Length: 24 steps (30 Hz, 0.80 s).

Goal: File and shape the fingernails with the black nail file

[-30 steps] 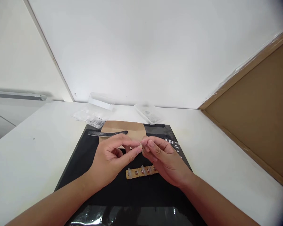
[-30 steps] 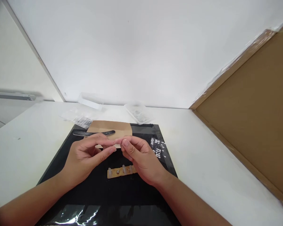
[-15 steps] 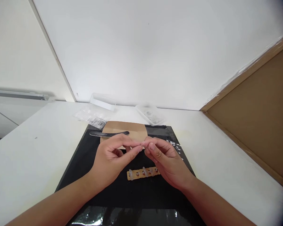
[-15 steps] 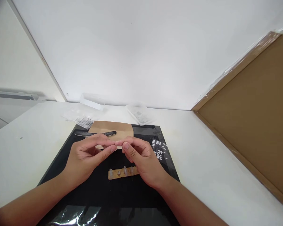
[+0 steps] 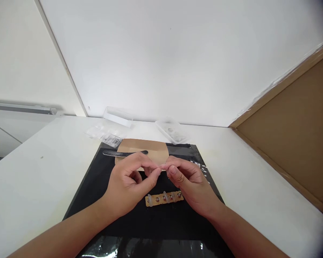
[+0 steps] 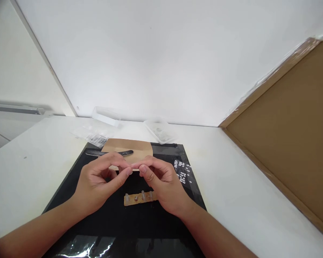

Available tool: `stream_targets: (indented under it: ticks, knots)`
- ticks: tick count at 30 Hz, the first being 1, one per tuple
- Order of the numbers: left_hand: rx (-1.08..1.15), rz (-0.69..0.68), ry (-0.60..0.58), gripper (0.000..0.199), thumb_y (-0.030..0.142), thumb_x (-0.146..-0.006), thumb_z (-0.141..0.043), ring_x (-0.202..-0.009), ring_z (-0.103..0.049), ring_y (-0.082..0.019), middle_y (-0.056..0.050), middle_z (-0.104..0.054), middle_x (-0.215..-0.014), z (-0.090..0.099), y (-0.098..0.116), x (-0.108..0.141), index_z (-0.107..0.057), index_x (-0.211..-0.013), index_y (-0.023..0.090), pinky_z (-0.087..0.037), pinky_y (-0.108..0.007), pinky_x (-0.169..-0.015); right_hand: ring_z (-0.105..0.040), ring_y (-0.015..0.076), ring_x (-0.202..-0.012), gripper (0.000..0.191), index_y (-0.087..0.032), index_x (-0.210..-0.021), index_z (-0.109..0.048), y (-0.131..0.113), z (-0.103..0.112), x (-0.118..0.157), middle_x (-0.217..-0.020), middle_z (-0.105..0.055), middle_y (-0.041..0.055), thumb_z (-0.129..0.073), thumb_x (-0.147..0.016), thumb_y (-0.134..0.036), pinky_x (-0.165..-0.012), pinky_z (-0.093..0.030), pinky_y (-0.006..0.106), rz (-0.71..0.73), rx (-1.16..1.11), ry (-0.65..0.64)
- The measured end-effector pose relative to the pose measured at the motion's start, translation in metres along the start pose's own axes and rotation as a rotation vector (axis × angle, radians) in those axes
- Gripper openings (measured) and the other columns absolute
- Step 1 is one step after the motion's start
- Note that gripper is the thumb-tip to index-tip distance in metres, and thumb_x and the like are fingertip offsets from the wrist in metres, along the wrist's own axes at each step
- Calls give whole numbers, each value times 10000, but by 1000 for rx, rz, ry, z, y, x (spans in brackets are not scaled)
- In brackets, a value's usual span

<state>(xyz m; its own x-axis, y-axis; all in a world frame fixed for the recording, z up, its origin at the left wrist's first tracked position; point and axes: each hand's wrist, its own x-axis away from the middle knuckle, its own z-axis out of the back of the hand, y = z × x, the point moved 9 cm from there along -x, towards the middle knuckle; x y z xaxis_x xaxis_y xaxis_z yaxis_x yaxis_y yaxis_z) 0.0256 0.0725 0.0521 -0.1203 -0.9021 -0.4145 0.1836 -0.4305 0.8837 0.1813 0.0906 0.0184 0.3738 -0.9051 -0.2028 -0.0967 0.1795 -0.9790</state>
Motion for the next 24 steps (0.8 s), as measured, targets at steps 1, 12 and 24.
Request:
stream_targets:
  ticks: [1, 12, 24]
  knots:
    - [-1, 1, -3, 46, 224, -915, -713, -634, -564, -92, -25, -655, -819, 0, 0, 0, -754, -900, 211, -374, -160, -423, -445, 125, -675, 217, -275, -1044, -796, 0, 0, 0, -854, -611, 21, -638, -994, -416, -562, -366, 255, 3, 7, 1]
    - [-17, 2, -4, 39, 224, -909, -712, -625, -576, -96, -21, -651, -814, 0, -1, 1, -728, -876, 212, -369, -160, -415, -411, 116, -649, 191, -292, -1007, -788, -1, 2, 0, -821, -551, 3, -641, -992, -413, -548, -337, 256, 3, -13, 30]
    - [15, 76, -85, 114, 333, -957, -697, -743, -633, -123, -21, -707, -873, -7, -10, -2, -781, -928, 261, -351, -168, -428, -540, 118, -719, 311, -331, -1247, -689, -14, 8, 2, -895, -617, -4, -729, -939, -335, -685, -511, 268, 72, 6, 133]
